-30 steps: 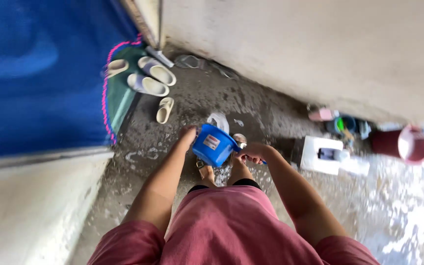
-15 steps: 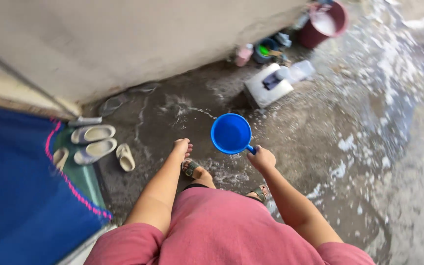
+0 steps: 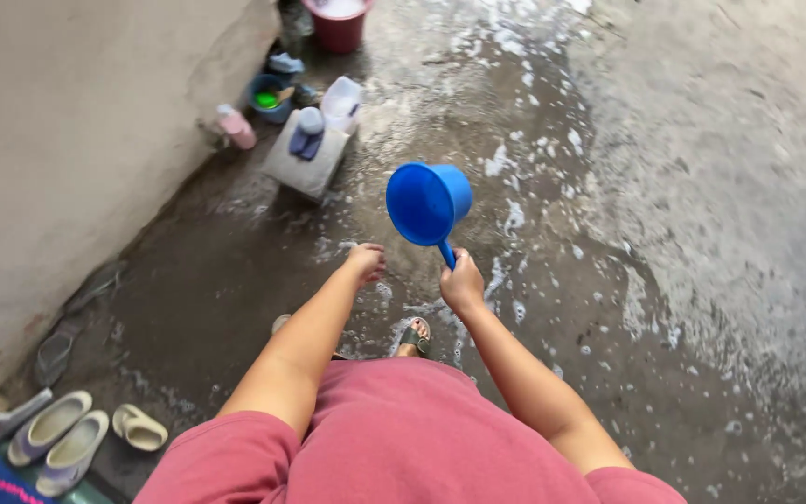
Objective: Washing the outdoor concrete floor with soapy water and a dipper.
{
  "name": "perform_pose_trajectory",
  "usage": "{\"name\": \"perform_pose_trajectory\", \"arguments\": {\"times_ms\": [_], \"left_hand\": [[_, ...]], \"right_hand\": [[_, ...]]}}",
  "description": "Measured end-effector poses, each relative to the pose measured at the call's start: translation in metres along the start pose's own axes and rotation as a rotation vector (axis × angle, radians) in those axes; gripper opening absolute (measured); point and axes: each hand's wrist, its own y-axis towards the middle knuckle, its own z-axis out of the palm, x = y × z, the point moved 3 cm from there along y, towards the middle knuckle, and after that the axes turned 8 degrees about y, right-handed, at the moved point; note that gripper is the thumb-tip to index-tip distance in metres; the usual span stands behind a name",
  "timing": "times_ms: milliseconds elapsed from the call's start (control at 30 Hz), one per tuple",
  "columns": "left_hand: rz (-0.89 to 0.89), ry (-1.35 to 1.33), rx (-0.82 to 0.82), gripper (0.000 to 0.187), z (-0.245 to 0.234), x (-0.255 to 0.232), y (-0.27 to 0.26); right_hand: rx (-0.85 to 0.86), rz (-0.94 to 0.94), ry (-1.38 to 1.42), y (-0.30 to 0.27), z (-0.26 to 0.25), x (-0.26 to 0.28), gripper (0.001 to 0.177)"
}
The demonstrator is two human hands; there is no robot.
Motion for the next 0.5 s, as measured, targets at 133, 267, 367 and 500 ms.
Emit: {"name": "perform_pose_trajectory", "arguments": {"times_ms": [133,267,367,500], "left_hand": [[0.064,0.116,0.114,0.03,0.078,-0.069,-0.011],[0.107,-0.143,0.177,0.036,0.108,-0.111,0.012],[0.119,-0.349,0.168,0.032,0.121,-0.154,0.037],[0.282,-0.341,0.335,0.022,0.139,-0.203,0.084]], "right_hand": [[-0.208,-0.14,0.038,0.022,-0.068,0.0,0.031],[-0.395,-0.377,0.008,0.033,-0.111,0.016,0.024],[-0.456,-0.5,0.076,0.053,-0.123,0.025,0.024],[-0.425,-0.404,0.143,0.105,-0.115,0.019,0.021]]}}
